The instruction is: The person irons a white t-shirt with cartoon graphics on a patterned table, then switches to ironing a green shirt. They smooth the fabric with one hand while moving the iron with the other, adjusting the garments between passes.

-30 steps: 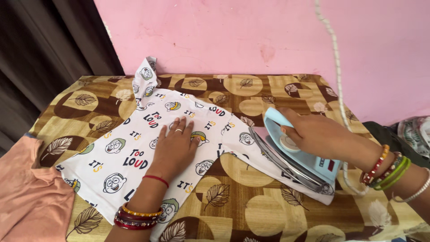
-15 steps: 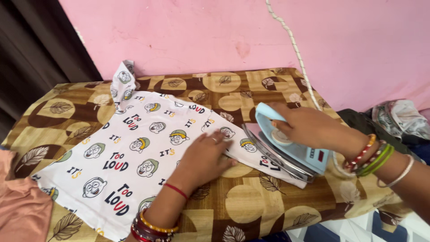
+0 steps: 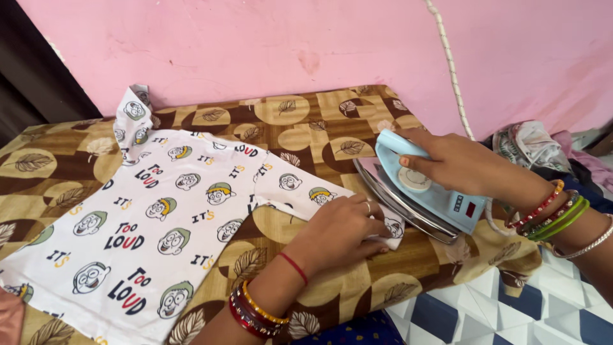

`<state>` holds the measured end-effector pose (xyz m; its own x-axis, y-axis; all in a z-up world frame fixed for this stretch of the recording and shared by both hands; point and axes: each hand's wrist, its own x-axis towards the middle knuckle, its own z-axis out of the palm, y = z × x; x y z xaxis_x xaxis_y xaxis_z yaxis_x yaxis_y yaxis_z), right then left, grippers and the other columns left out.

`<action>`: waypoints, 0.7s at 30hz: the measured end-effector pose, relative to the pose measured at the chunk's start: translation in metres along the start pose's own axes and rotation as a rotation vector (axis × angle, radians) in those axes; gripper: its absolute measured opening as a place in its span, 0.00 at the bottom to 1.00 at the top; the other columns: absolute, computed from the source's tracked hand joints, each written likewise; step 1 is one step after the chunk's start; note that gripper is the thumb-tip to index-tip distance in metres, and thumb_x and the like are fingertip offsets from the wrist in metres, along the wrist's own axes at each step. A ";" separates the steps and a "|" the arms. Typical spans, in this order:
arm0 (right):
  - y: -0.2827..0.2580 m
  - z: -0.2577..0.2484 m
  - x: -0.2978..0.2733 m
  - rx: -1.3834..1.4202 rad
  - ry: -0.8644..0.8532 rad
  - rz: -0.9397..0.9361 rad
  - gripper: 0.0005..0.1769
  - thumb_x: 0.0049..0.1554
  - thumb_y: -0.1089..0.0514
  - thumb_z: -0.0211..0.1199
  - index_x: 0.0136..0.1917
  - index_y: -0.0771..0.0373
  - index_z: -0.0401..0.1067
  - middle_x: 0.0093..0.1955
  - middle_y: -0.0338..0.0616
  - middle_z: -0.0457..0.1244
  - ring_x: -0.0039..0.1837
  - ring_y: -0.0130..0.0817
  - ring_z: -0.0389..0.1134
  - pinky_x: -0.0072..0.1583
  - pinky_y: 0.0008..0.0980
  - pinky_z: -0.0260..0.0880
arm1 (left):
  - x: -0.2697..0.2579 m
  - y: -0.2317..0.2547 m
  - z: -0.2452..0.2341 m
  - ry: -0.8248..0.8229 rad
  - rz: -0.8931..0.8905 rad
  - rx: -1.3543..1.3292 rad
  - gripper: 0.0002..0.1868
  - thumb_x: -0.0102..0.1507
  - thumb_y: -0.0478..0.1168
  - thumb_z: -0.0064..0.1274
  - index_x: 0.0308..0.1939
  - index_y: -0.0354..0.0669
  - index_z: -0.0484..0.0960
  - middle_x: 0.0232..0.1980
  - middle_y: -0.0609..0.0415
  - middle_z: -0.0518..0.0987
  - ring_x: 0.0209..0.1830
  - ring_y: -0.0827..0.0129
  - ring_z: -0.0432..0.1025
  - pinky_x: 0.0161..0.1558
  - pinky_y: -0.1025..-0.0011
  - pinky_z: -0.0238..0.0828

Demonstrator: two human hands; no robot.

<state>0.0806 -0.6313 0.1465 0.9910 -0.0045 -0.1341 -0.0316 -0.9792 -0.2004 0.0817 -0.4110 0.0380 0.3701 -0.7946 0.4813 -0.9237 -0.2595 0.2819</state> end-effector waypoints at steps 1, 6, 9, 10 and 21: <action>0.001 0.002 0.000 -0.009 0.020 -0.047 0.36 0.63 0.40 0.51 0.82 0.42 0.54 0.45 0.59 0.71 0.47 0.53 0.73 0.51 0.48 0.72 | 0.000 0.001 0.000 0.034 0.027 0.001 0.07 0.57 0.45 0.63 0.37 0.51 0.89 0.43 0.56 0.82 0.50 0.61 0.74 0.52 0.62 0.71; -0.001 0.011 -0.001 -0.024 0.048 -0.142 0.33 0.60 0.38 0.54 0.76 0.45 0.56 0.49 0.56 0.70 0.48 0.52 0.74 0.52 0.49 0.72 | 0.007 0.003 0.009 0.008 0.013 0.073 0.07 0.59 0.45 0.62 0.34 0.47 0.87 0.37 0.54 0.80 0.43 0.58 0.75 0.46 0.59 0.72; -0.011 0.006 -0.006 -0.082 0.007 -0.089 0.34 0.61 0.37 0.52 0.78 0.41 0.53 0.47 0.56 0.71 0.49 0.52 0.74 0.54 0.49 0.72 | 0.005 0.012 0.018 0.097 -0.027 0.085 0.07 0.60 0.44 0.60 0.33 0.47 0.86 0.36 0.54 0.80 0.41 0.56 0.76 0.43 0.58 0.73; -0.014 0.004 -0.007 -0.080 0.010 -0.087 0.34 0.61 0.37 0.52 0.78 0.40 0.53 0.47 0.56 0.71 0.49 0.52 0.74 0.54 0.49 0.71 | 0.005 0.016 0.020 0.108 -0.043 0.081 0.06 0.60 0.44 0.60 0.33 0.47 0.86 0.36 0.54 0.80 0.41 0.56 0.76 0.43 0.58 0.73; -0.046 0.007 0.006 0.018 0.024 -0.271 0.38 0.61 0.37 0.51 0.82 0.36 0.51 0.61 0.50 0.68 0.61 0.51 0.70 0.60 0.47 0.68 | -0.057 -0.008 -0.034 0.228 -0.288 0.134 0.09 0.62 0.44 0.56 0.39 0.46 0.88 0.40 0.50 0.84 0.44 0.55 0.77 0.46 0.57 0.73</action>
